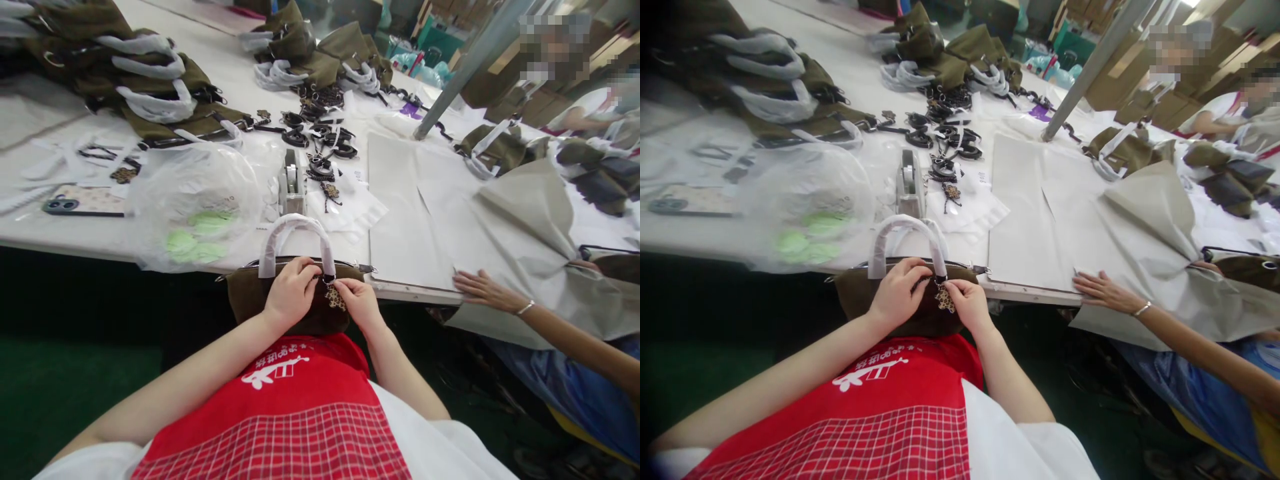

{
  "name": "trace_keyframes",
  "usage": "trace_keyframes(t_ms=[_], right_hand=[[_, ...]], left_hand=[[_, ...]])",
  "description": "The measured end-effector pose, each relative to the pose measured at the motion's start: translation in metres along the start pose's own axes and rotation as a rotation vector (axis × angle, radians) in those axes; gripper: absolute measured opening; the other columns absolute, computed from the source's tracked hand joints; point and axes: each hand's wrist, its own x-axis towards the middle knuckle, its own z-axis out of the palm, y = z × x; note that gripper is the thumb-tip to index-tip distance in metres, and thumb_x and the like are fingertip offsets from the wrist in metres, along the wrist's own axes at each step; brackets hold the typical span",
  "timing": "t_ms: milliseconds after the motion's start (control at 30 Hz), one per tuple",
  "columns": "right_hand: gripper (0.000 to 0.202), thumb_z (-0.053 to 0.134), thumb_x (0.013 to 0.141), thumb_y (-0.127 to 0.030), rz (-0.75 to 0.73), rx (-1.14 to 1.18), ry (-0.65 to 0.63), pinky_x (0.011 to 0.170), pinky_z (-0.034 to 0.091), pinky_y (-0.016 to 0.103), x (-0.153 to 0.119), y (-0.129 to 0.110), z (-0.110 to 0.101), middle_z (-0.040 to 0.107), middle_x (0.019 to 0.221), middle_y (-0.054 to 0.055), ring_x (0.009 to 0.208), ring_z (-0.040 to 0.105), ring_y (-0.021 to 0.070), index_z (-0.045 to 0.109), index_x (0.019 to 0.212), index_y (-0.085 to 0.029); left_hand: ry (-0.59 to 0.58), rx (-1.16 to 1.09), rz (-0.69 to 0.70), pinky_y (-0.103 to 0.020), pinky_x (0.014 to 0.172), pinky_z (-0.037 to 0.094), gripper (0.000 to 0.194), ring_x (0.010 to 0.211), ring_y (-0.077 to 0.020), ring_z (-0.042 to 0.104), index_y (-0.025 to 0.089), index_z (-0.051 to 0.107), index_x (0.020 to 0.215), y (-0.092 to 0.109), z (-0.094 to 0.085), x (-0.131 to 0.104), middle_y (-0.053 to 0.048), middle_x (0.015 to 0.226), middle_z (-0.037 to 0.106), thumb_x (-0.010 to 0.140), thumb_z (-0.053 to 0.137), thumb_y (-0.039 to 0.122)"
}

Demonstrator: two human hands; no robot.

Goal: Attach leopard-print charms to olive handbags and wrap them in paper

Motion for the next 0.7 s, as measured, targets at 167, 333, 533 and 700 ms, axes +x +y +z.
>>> trace_keyframes(t_ms=[167, 333, 533, 700], right_hand=[[0.028, 0.065, 0.081, -0.042, 0.03, 0.009, -0.057, 0.067, 0.052, 0.029, 0.001, -0.005, -0.005, 0.076, 0.082, 0.005, 0.074, 0.068, 0.0207, 0.078, 0.085, -0.017], [0.029, 0.064, 0.08, -0.041, 0.018, -0.01, -0.058, 0.068, 0.053, 0.031, -0.001, -0.008, -0.006, 0.077, 0.083, 0.005, 0.074, 0.069, 0.0216, 0.078, 0.086, -0.017], [0.029, 0.062, 0.082, -0.041, -0.025, -0.065, -0.063, 0.064, 0.053, 0.029, 0.0, -0.012, -0.003, 0.076, 0.08, 0.005, 0.071, 0.068, 0.0204, 0.077, 0.085, -0.017], [0.028, 0.059, 0.086, -0.04, -0.096, -0.254, 0.014, 0.055, 0.047, 0.025, -0.005, -0.016, 0.002, 0.072, 0.069, 0.003, 0.059, 0.063, 0.016, 0.074, 0.079, -0.018]], left_hand=[[-0.035, 0.126, 0.123, -0.049, 0.109, 0.038, 0.015, 0.126, -0.0309, 0.048, 0.019, 0.074, 0.082, 0.007, 0.0, -0.001, -0.012, 0.13, 0.057, 0.081, 0.06, 0.018], [-0.063, 0.039, 0.014, -0.053, 0.114, 0.03, 0.02, 0.135, -0.0313, 0.042, 0.021, 0.077, 0.084, 0.002, 0.012, -0.001, -0.011, 0.14, 0.053, 0.084, 0.057, 0.022], [-0.019, -0.091, -0.1, -0.051, 0.113, 0.032, 0.016, 0.131, -0.0298, 0.046, 0.021, 0.072, 0.069, 0.002, 0.014, 0.005, -0.009, 0.134, 0.059, 0.082, 0.062, 0.027], [-0.021, -0.155, -0.1, -0.046, 0.111, 0.036, 0.018, 0.127, -0.0277, 0.05, 0.02, 0.069, 0.069, -0.002, 0.008, 0.008, -0.01, 0.133, 0.058, 0.084, 0.06, 0.025]])
